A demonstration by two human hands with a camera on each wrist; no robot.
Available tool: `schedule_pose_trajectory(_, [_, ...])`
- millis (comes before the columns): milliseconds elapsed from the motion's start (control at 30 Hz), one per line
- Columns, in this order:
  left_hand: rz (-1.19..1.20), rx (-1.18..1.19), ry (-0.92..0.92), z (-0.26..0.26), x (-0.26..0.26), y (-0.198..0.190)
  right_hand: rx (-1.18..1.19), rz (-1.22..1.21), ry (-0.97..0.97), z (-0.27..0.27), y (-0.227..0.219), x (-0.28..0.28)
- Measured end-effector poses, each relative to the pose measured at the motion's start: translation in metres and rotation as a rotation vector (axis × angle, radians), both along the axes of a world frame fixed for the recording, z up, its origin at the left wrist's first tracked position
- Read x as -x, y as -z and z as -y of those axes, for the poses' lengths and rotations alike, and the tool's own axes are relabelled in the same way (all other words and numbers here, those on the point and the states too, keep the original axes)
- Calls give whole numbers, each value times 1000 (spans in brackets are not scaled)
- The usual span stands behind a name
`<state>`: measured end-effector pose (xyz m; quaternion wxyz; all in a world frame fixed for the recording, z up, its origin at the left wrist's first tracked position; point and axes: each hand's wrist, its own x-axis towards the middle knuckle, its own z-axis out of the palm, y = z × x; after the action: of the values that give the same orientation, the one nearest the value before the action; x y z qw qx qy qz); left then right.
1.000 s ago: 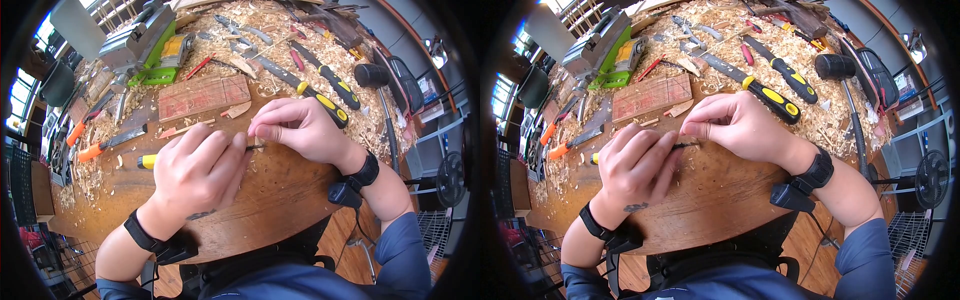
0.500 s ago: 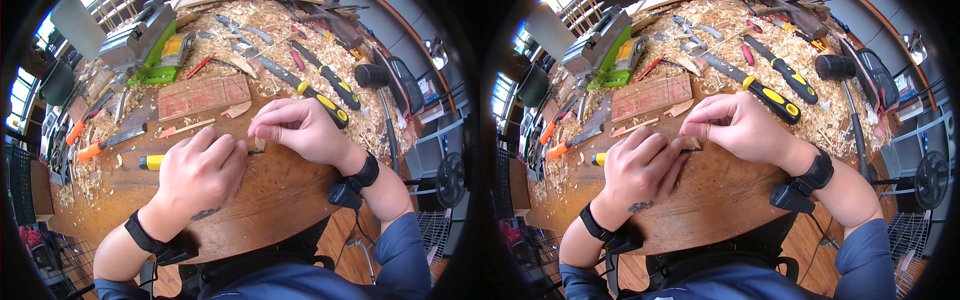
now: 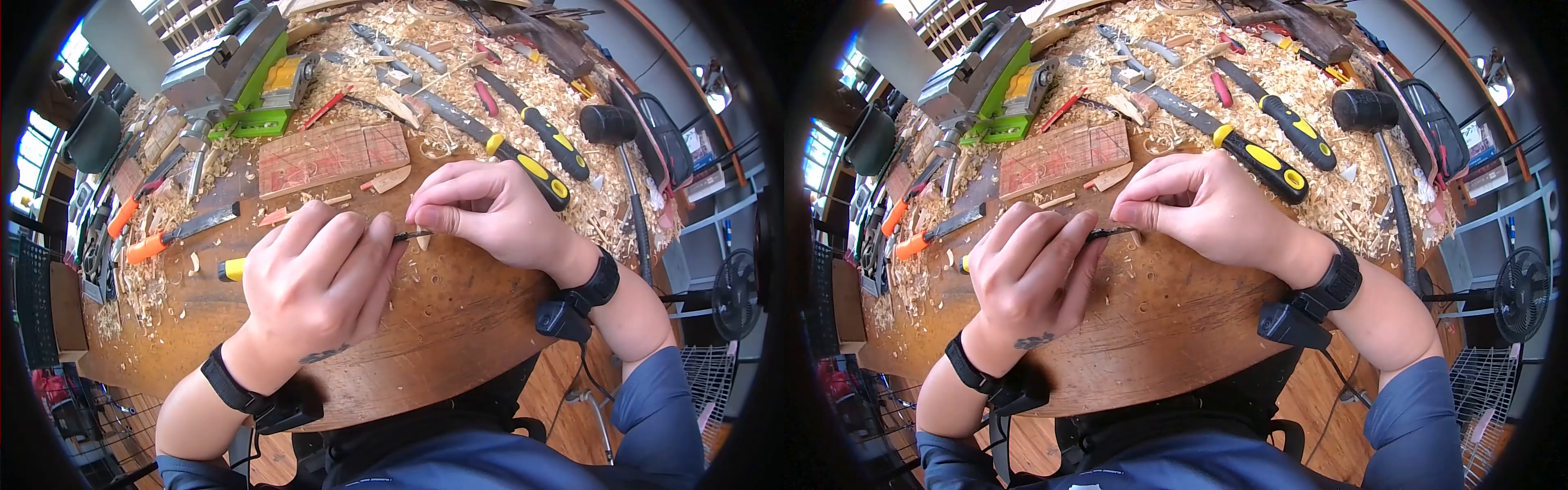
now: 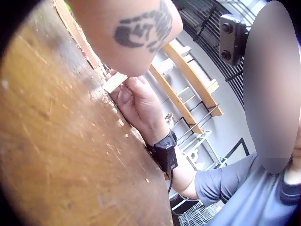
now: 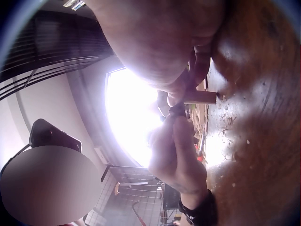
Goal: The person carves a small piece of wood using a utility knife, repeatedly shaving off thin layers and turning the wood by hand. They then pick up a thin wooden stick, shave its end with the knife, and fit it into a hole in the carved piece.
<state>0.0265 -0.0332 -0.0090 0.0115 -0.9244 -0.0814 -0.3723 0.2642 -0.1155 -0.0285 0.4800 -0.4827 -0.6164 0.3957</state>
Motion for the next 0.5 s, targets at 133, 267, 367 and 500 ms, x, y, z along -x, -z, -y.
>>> schedule_pose_trajectory(133, [-3, 4, 1, 0, 1, 0, -6, -2, -1, 0, 1, 0])
schedule_pose_trajectory(267, [-15, 4, 3, -1, 1, 1, 0, 8, 7, 0, -1, 0])
schedule_pose_trajectory(367, [-3, 9, 11, -1, -1, 2, 10, 6, 2, 1, -1, 1])
schedule_pose_trajectory(500, [4, 14, 19, -1, -1, 2, 13, 15, 9, 1, -2, 1])
